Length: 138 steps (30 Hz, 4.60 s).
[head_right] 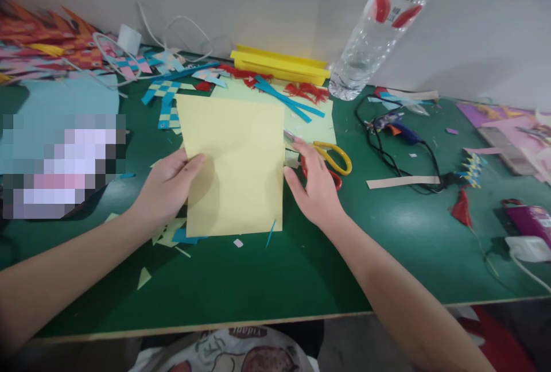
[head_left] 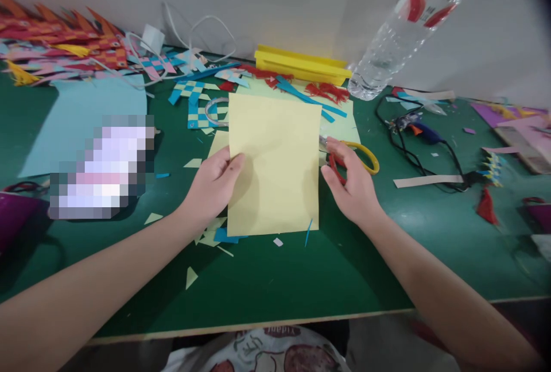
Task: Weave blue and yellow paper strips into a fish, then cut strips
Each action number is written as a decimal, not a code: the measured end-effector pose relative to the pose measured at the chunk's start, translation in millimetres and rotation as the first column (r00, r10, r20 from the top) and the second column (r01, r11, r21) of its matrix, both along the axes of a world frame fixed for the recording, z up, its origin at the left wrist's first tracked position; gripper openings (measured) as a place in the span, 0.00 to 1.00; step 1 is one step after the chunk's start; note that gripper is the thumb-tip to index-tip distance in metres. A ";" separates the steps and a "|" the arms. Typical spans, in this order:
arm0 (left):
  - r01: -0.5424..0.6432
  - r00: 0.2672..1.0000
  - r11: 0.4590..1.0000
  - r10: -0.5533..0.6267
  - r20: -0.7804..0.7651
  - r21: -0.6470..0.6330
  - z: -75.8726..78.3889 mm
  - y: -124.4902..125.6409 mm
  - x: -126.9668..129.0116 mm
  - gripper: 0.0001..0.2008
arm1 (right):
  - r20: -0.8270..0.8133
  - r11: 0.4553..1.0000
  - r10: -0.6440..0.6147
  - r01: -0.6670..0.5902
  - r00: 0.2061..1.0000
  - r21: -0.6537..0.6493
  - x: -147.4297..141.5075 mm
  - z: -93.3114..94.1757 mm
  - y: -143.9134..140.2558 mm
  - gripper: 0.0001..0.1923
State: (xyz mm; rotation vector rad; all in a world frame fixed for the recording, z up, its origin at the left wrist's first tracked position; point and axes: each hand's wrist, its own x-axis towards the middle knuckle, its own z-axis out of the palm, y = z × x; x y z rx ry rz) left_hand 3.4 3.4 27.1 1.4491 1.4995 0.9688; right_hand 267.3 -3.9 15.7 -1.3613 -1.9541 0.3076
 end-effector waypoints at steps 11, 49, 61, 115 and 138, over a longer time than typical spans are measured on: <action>-0.015 0.996 1.000 0.015 0.091 -0.003 -0.5 0.4 1.6 0.13 | -0.034 0.997 0.055 -0.053 0.998 0.059 -0.3 0.5 -5.1 0.11; 0.193 0.919 0.981 -0.178 0.352 -0.009 -7.2 2.2 -1.8 0.23 | 0.427 0.824 0.471 -0.558 0.772 0.097 -57.3 14.5 4.7 0.35; 0.085 0.956 0.996 -0.076 0.283 -0.022 -13.3 13.9 -3.4 0.14 | 0.191 0.836 0.476 -0.509 0.859 0.207 -81.2 -1.1 29.4 0.14; 0.457 0.886 0.888 -0.447 -0.124 0.060 -7.1 3.9 -4.1 0.17 | -0.828 0.776 -0.078 -0.487 0.556 -0.400 -72.8 -11.5 30.5 0.24; 0.449 0.888 0.892 -0.437 -0.145 0.062 -4.3 3.9 -2.6 0.16 | -0.810 0.764 -0.055 -0.498 0.584 -0.410 -72.0 -10.6 30.3 0.23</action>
